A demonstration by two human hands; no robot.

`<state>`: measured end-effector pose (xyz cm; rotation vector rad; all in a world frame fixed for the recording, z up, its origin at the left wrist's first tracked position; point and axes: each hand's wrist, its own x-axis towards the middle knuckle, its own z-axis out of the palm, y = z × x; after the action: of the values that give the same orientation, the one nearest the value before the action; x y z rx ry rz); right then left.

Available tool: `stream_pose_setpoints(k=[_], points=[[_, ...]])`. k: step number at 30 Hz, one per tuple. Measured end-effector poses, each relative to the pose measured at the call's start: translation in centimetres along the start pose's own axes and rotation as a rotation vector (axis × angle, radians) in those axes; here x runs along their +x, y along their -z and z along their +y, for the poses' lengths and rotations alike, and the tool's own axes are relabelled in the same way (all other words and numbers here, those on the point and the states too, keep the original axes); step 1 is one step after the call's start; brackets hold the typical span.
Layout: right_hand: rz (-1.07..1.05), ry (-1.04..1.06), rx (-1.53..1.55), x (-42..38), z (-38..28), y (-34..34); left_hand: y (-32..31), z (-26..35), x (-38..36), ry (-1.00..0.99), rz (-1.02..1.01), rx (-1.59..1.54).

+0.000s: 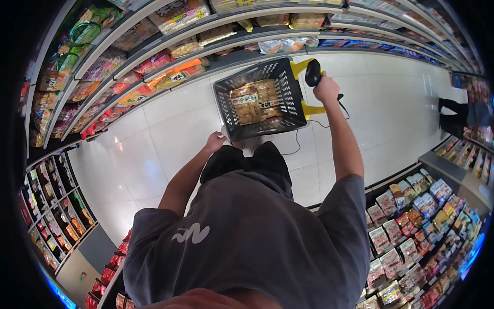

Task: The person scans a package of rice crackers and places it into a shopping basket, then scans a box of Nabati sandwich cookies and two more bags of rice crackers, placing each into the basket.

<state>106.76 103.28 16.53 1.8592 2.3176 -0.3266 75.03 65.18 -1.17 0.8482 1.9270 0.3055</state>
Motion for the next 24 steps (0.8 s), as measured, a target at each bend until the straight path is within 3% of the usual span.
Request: stream_pose_setpoints(k=[2, 4, 11, 14, 16, 17, 20, 24], points=[[-0.015, 0.024, 0.049, -0.3, 0.3, 0.2, -1.2, -0.6, 0.1, 0.077, 0.085, -0.051], [-0.015, 0.031, 0.062, -0.1, 0.8, -0.2, -0.9, 1.4, -0.3, 0.127, 0.016, -0.117], [0.024, 0.015, 0.092, -0.2, 1.1, -0.6, -3.4, 3.9, 6.9, -0.127, 0.083, 0.004], [0.059, 0.006, 0.188, 0.2, 1.7, -1.5, -4.7, 3.7, 15.4, -0.117, 0.015, 0.109], [0.076, 0.0, 0.245, 0.2, 2.1, -1.8, -5.4, 2.7, 22.7, -0.289, -0.059, 0.473], [0.064, -0.007, 0.288, -0.2, 2.1, -1.7, -5.9, 2.1, 27.3, -0.037, -0.28, 0.492], [0.043, -0.018, 0.432, -0.4, 3.2, -2.5, -7.8, 0.0, 34.8, -0.048, -0.132, 0.588], [0.021, -0.199, 0.247, -1.1, 2.9, -2.1, -10.3, -2.9, 41.3, -0.085, -0.1, 0.729]])
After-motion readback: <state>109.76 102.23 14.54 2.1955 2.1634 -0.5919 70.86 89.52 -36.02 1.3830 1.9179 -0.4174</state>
